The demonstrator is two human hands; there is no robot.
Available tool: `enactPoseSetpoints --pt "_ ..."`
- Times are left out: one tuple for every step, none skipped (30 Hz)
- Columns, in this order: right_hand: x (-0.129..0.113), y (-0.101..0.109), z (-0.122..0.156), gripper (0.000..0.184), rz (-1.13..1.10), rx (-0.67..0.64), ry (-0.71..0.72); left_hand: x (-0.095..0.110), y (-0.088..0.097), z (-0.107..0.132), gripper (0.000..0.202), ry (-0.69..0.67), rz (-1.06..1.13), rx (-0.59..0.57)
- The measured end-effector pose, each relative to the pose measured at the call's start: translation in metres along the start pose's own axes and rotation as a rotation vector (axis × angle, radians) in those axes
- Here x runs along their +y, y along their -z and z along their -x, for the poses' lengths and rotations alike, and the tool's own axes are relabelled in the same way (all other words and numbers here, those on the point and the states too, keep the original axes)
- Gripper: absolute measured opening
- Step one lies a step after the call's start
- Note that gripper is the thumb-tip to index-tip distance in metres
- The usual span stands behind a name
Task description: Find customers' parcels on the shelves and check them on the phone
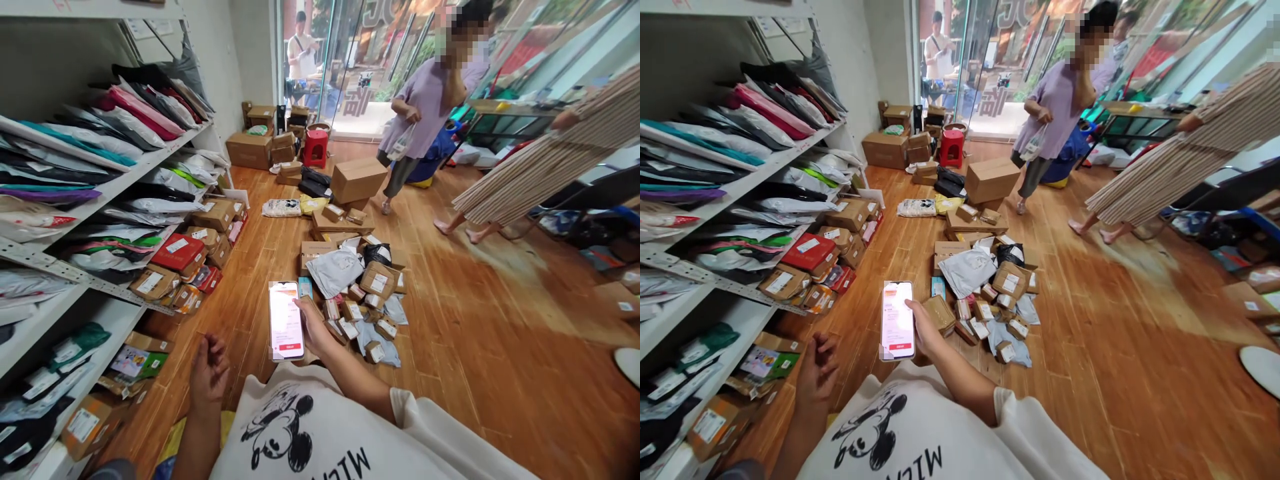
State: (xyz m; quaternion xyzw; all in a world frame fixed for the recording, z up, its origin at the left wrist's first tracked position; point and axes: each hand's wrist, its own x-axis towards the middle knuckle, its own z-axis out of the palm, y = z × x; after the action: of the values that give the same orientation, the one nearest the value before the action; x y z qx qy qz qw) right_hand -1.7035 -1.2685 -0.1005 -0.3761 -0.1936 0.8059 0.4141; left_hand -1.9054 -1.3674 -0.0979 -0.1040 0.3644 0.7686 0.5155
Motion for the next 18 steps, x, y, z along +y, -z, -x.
enactPoseSetpoints --pt "0.001 -0.003 -0.002 0.036 -0.002 -0.02 -0.017 0.002 0.007 -0.001 0.007 0.004 0.04 0.03" --pt "0.001 -0.005 -0.004 0.037 0.001 -0.04 -0.037 0.004 0.015 -0.002 0.006 0.003 0.075 0.062" --pt "0.001 -0.007 -0.006 0.038 0.0 -0.063 -0.056 0.006 0.022 -0.002 0.008 -0.001 0.107 0.09" --pt "0.001 -0.008 -0.008 0.039 -0.005 -0.092 -0.075 0.008 0.029 -0.002 0.013 -0.009 0.135 0.114" --pt "0.001 -0.009 -0.01 0.04 -0.017 -0.13 -0.099 0.009 0.036 0.0 0.018 -0.018 0.158 0.131" --pt "0.001 -0.009 -0.012 0.043 -0.034 -0.178 -0.133 0.01 0.042 0.002 0.024 -0.032 0.178 0.138" --pt "0.001 -0.009 -0.014 0.048 -0.055 -0.234 -0.18 0.011 0.047 0.004 0.029 -0.051 0.195 0.138" --pt "0.001 -0.01 -0.017 0.054 -0.076 -0.298 -0.241 0.012 0.053 0.007 0.034 -0.075 0.208 0.133" --pt "0.001 -0.01 -0.019 0.063 -0.096 -0.364 -0.311 0.013 0.057 0.009 0.04 -0.104 0.213 0.124" --pt "0.002 -0.011 -0.022 0.073 -0.112 -0.427 -0.379 0.013 0.062 0.012 0.047 -0.143 0.207 0.12" --pt "0.002 -0.013 -0.025 0.081 -0.13 -0.483 -0.436 0.013 0.066 0.014 0.05 -0.188 0.181 0.133" --pt "0.003 -0.014 -0.029 0.088 -0.148 -0.531 -0.477 0.013 0.071 0.015 0.046 -0.237 0.131 0.16" --pt "0.004 -0.016 -0.032 0.091 -0.164 -0.568 -0.505 0.013 0.075 0.016 0.036 -0.281 0.065 0.196" --pt "0.005 -0.018 -0.035 0.092 -0.177 -0.592 -0.525 0.012 0.079 0.016 0.027 -0.318 0.002 0.235" --pt "0.006 -0.019 -0.039 0.091 -0.185 -0.605 -0.542 0.01 0.083 0.015 0.026 -0.346 -0.057 0.271" --pt "0.006 -0.019 -0.042 0.09 -0.188 -0.613 -0.56 0.008 0.087 0.014 0.027 -0.365 -0.105 0.304" --pt "0.006 -0.018 -0.045 0.089 -0.19 -0.619 -0.576 0.004 0.091 0.012 0.029 -0.379 -0.142 0.33" --pt "0.004 -0.017 -0.048 0.088 -0.19 -0.626 -0.588 0.0 0.094 0.01 0.031 -0.393 -0.174 0.35"
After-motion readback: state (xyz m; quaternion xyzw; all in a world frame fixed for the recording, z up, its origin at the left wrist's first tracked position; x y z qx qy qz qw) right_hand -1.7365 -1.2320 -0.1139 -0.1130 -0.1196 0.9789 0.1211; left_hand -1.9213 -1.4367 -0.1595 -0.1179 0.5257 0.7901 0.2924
